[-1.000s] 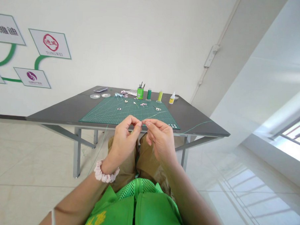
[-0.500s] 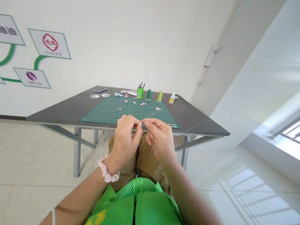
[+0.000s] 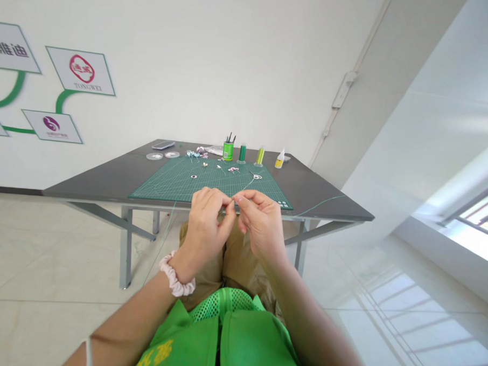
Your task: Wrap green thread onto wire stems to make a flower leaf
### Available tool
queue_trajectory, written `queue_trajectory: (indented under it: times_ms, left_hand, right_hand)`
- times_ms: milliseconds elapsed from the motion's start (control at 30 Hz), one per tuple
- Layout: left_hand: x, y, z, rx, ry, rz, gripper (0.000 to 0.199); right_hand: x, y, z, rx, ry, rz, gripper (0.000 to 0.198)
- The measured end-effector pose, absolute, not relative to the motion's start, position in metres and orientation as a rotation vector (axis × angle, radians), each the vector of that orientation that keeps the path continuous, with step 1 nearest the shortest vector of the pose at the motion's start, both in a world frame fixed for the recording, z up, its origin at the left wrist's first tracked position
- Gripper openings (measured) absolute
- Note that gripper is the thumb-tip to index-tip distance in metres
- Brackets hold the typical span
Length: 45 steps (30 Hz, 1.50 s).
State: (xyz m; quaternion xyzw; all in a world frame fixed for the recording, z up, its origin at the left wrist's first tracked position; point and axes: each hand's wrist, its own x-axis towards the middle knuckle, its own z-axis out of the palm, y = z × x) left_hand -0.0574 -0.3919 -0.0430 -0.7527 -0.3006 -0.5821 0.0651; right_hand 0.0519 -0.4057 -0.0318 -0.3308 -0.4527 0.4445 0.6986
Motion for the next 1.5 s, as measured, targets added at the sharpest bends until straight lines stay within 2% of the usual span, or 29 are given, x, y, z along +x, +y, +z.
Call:
queue_trajectory:
  times_ms: [167,367,733,900,1167,1500]
  left_hand:
    - [-0.058,-0.395,-0.034,-2.672,-1.199,-2.222,0.018]
    - [-0.057,-0.398,-0.025,-2.998,-1.127,-2.882,0.022]
    - [-0.055,-0.401,-0.021,-3.185,-1.016,-3.200,0.024]
    - [-0.056,-0.401,-0.024,-3.163,-1.112,-3.183,0.021]
    - [-0.054,-0.402,-0.023,-2.798,-1.232,-3.122,0.017]
    - [-0.058,-0.400,-0.027,-2.661,-1.286,-2.546,0.016]
  right_hand:
    - [0.052,-0.408,-0.030,-0.690,-1.015,0.973,0.013]
    - [0.053,-0.411,-0.027,-0.604,-1.058,0.969,0.010]
    - [0.052,-0.411,-0.030,-0.586,-1.068,0.915,0.009]
    - [0.053,-0.412,-0.031,-0.598,-1.074,0.900,0.009]
    - [0.053,-0.410,-0.035,-0.626,-1.046,0.932,0.012]
    - [0.053,-0.412,-0.035,-0.680,-1.027,0.949,0.012]
